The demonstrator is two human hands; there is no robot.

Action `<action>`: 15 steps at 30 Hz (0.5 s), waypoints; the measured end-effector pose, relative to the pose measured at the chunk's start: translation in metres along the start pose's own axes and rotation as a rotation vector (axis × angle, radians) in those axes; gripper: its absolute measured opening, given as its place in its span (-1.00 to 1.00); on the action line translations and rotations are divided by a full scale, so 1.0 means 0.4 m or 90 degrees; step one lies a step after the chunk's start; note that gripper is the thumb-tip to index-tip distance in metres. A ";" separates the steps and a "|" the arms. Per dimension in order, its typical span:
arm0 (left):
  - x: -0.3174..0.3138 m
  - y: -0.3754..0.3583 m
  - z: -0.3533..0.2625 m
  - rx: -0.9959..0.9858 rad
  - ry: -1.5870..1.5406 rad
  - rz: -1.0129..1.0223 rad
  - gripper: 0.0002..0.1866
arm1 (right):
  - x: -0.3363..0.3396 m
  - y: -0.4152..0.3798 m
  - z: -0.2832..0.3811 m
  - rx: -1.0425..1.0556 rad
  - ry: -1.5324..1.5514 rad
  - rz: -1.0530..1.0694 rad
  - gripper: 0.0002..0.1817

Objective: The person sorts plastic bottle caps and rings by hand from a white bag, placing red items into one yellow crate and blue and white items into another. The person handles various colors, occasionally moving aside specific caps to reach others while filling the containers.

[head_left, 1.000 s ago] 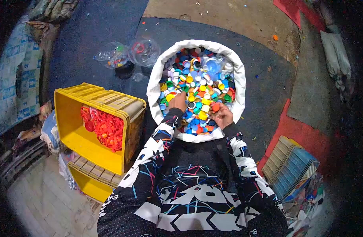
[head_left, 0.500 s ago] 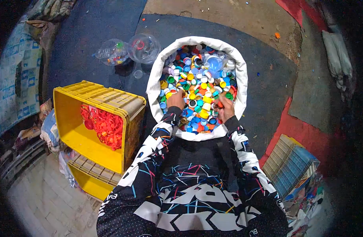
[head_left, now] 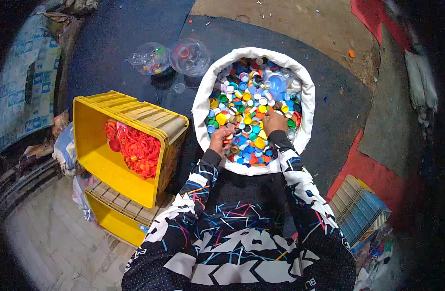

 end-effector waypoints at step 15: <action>-0.116 0.051 -0.025 -0.467 0.531 -0.141 -0.65 | -0.019 0.008 -0.056 -0.031 0.166 -0.030 -0.67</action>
Point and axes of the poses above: each hand's wrist, its own y-axis towards the middle knuckle, its own x-axis out of the back of the hand, z = x × y, the point moved 1 cm from there along y, towards the middle knuckle, and after that the axes turned 13 degrees about -z, right-handed, at the moved point
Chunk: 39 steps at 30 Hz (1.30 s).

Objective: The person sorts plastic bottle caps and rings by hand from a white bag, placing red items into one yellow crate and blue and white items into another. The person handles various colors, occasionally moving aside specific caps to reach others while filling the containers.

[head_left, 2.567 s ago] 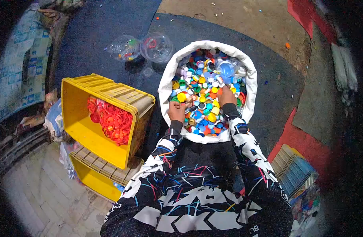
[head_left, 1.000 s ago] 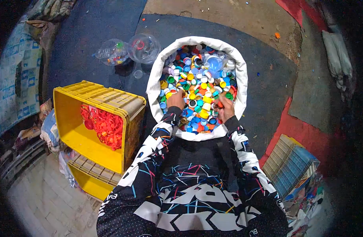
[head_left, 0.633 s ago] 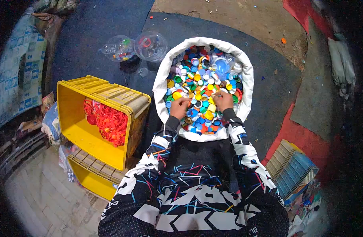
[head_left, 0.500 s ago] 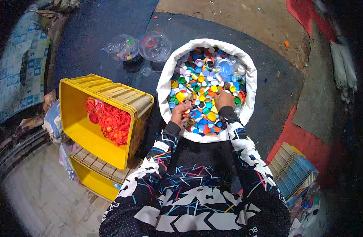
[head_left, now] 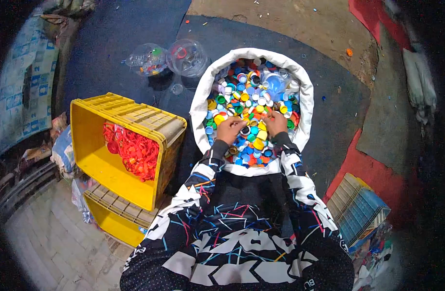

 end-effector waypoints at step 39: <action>-0.163 0.182 -0.055 -0.292 0.490 0.194 -0.80 | 0.132 -0.191 -0.085 -0.265 0.643 0.345 -0.88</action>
Point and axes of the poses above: each hand's wrist, its own y-axis towards the middle knuckle, its own x-axis out of the back of the hand, z = x × y, the point moved 1 cm from there along y, towards the middle knuckle, and after that the axes turned 13 degrees about -z, right-handed, at the moved point
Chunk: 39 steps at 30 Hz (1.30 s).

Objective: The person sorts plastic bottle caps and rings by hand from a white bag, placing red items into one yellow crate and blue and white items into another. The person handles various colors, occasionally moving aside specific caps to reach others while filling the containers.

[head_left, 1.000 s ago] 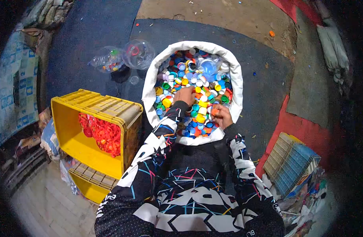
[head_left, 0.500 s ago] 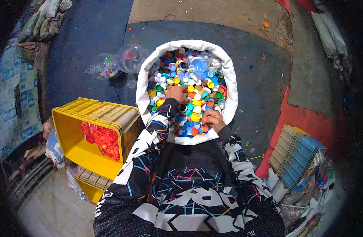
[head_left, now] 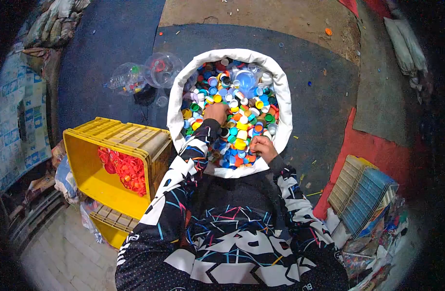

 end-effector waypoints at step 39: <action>0.030 -0.362 0.130 0.557 -1.169 -0.007 -0.71 | -0.221 0.297 0.079 0.477 -0.830 -0.152 -0.88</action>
Point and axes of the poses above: each hand's wrist, its own y-axis towards the middle knuckle, its own x-axis out of the back of the hand, z = x × y, the point moved 1 cm from there along y, towards the middle knuckle, and after that the axes turned 13 degrees about -z, right-handed, at the moved point
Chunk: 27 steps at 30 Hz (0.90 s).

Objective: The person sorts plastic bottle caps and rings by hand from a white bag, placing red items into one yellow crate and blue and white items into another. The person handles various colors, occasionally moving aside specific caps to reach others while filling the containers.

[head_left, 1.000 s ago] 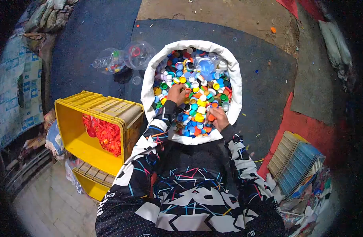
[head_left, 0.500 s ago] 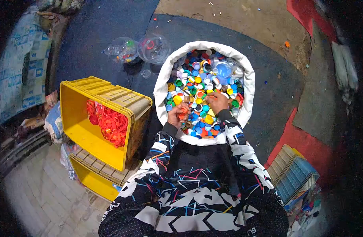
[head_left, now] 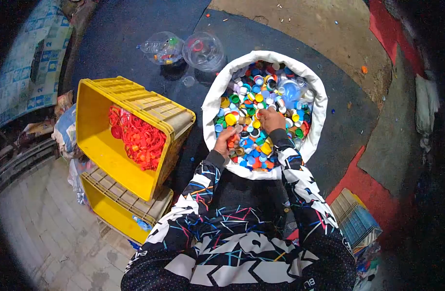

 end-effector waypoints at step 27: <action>-0.041 0.047 -0.021 -0.036 0.154 -0.112 -0.80 | -0.019 0.017 -0.045 -0.103 -0.008 0.116 -0.84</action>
Point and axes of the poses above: each hand's wrist, its own y-axis towards the middle knuckle, its own x-axis out of the back of the hand, z = x × y, the point moved 1 cm from there along y, towards the middle knuckle, and after that the axes turned 13 degrees about -z, right-handed, at the moved point
